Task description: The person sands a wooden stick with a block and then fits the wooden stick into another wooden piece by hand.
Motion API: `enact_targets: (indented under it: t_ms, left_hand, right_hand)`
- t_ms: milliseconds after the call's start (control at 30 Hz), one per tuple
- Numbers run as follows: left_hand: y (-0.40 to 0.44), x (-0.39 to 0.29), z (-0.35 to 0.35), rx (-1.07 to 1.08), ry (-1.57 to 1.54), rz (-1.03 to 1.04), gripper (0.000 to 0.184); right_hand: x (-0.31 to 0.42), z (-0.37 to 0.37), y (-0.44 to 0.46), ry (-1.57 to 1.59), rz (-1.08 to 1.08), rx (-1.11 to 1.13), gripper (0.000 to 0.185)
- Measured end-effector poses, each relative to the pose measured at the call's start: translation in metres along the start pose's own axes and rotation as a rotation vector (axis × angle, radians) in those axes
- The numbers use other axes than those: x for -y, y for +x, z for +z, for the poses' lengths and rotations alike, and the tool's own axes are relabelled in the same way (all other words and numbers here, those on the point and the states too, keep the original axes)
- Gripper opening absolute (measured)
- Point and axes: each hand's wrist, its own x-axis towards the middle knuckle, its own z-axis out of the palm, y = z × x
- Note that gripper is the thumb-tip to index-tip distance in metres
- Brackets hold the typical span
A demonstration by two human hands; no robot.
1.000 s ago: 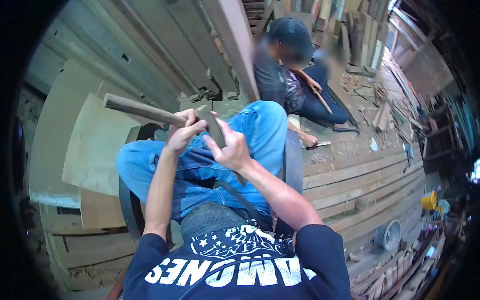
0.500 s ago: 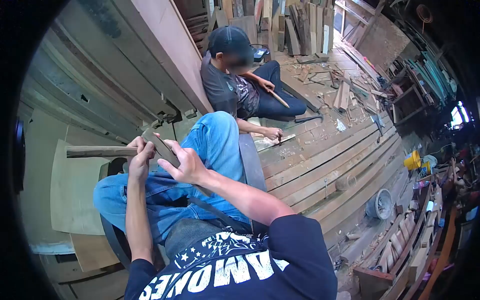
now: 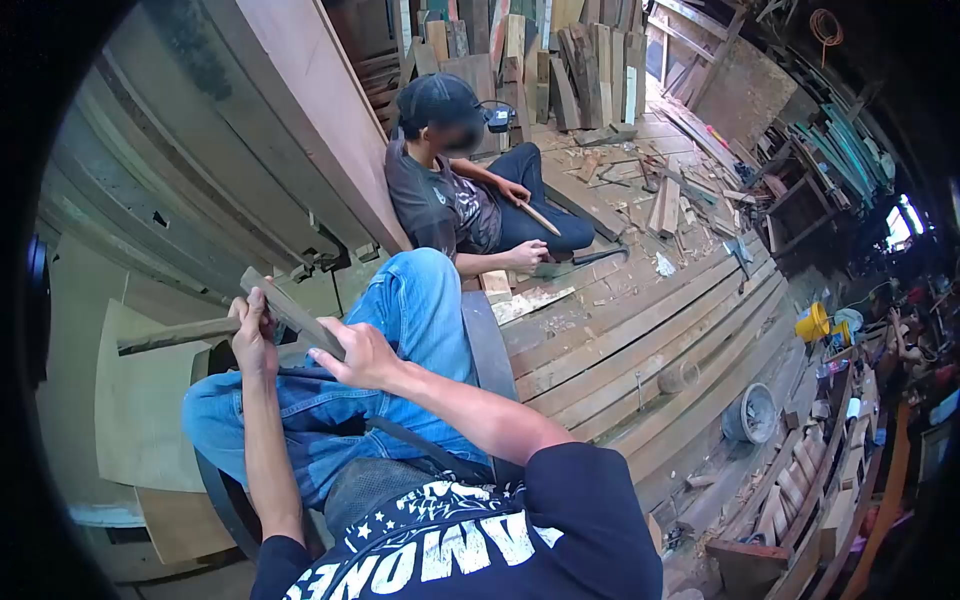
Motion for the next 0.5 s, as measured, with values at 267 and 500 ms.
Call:
enact_targets:
  t_ms: [267,500]
  left_hand:
    - [-0.0004,0.0004,-0.002,0.039,0.03,-0.021,0.042]
    - [-0.003,-0.0002,0.0,0.104,0.065,-0.053,0.042]
  right_hand:
    - [0.0007,0.0006,-0.002,-0.012,0.03,0.047,0.033]
    - [-0.0002,-0.0002,-0.0023,-0.013,0.075,0.094,0.033]
